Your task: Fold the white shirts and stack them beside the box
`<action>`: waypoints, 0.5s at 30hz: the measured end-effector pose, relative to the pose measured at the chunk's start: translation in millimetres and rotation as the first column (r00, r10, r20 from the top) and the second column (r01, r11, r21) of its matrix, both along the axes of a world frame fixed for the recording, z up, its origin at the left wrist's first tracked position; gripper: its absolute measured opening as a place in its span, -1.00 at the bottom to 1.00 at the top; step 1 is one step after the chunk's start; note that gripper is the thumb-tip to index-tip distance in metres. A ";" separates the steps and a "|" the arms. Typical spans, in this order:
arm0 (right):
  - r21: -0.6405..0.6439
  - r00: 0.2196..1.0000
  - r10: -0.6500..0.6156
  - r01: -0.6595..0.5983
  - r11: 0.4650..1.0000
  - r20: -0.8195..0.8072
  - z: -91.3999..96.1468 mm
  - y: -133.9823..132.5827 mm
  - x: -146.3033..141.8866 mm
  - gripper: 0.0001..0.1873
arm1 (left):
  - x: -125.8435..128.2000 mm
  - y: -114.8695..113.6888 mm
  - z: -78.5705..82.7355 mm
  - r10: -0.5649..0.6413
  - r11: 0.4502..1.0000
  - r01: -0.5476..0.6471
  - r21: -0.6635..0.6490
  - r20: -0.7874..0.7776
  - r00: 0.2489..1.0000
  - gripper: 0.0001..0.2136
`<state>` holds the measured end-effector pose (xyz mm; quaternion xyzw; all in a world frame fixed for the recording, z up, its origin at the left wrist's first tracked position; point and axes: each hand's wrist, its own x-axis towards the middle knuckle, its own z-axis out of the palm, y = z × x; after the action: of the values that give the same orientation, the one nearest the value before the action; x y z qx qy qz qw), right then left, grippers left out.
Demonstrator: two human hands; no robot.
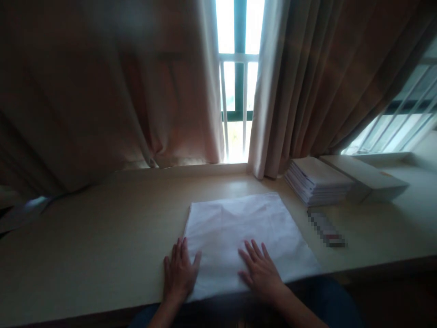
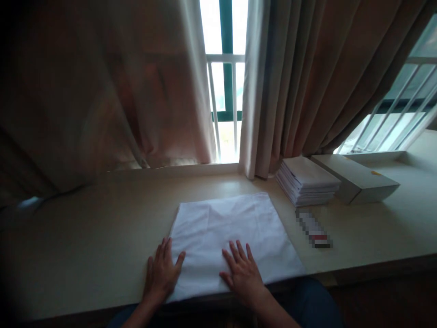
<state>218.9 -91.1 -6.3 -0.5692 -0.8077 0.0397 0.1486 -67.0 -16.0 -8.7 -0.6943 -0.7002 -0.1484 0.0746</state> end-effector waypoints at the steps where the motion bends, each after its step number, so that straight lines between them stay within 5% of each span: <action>1: 0.005 0.999 -0.040 0.040 0.999 -0.004 0.5 -5.0 0.5 -0.32 | -1.2 -0.9 2.7 -0.016 0.999 0.016 0.036 0.007 1.000 -0.39; 6: 0.086 0.975 -0.222 0.220 0.972 0.023 13.5 -19.0 65.3 -0.26 | -16.2 -22.0 12.8 -0.276 0.938 0.289 0.190 -0.091 0.957 -0.40; 10: 0.082 0.963 -0.250 0.242 0.967 0.103 3.7 -56.0 130.1 -0.10 | -36.2 -54.9 2.2 -0.538 0.820 0.565 0.093 -0.211 0.816 -0.22; 15: 0.118 0.939 -0.309 0.293 0.949 0.149 -32.3 -86.4 158.3 -0.05 | -47.9 -71.3 -11.9 -0.522 0.832 0.555 -0.002 -0.340 0.782 -0.17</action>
<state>377.2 -177.5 -38.6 -0.6798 -0.7215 -0.0692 0.1118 -114.9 -87.3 -20.5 -0.8755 -0.4421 -0.0805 0.1779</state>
